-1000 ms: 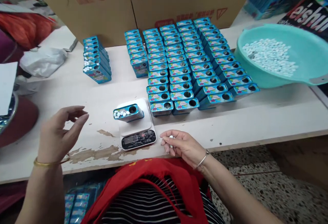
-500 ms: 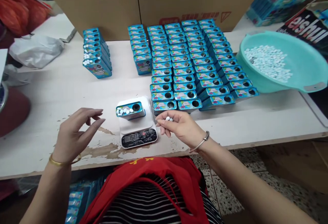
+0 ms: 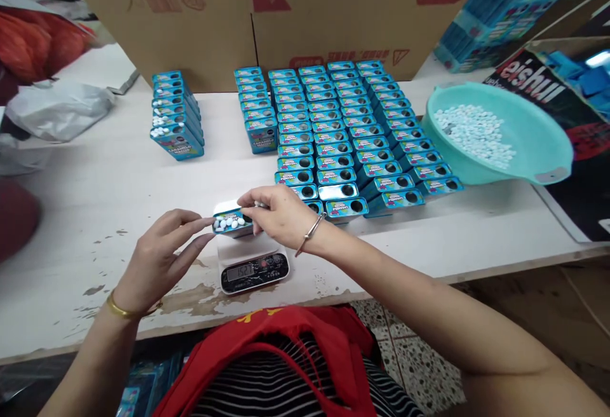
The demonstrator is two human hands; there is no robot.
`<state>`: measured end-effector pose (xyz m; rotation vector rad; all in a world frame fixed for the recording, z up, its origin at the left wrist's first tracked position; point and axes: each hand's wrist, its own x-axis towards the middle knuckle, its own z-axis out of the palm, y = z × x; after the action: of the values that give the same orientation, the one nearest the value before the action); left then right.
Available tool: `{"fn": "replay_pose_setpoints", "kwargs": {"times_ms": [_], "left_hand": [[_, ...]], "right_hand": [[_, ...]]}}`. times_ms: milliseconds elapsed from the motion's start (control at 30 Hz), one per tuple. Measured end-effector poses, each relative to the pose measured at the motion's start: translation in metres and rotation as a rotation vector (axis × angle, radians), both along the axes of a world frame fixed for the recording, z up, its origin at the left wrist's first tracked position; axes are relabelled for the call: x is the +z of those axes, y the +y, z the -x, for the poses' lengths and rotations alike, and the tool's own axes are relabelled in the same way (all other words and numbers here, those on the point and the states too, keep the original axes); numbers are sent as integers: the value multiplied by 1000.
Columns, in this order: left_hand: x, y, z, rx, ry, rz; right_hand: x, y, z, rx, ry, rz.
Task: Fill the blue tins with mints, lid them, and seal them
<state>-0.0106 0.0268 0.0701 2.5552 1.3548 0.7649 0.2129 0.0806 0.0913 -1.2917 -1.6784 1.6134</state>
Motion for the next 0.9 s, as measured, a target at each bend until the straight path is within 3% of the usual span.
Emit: {"fn": "replay_pose_setpoints", "kwargs": {"times_ms": [200, 367, 567, 700, 900], "left_hand": [[-5, -2, 2, 12, 30, -37], [-9, -3, -8, 61, 180, -129], [-8, 1, -36, 88, 296, -178], [-9, 3, -40, 97, 191, -169], [-10, -13, -15, 273, -25, -190]], "right_hand": [[-4, 1, -1, -18, 100, 10], [-10, 1, -15, -83, 305, 170], [-13, -5, -33, -122, 381, 345], [-12, -12, -39, -51, 344, 389], [-10, -21, -47, -78, 322, 403]]}}
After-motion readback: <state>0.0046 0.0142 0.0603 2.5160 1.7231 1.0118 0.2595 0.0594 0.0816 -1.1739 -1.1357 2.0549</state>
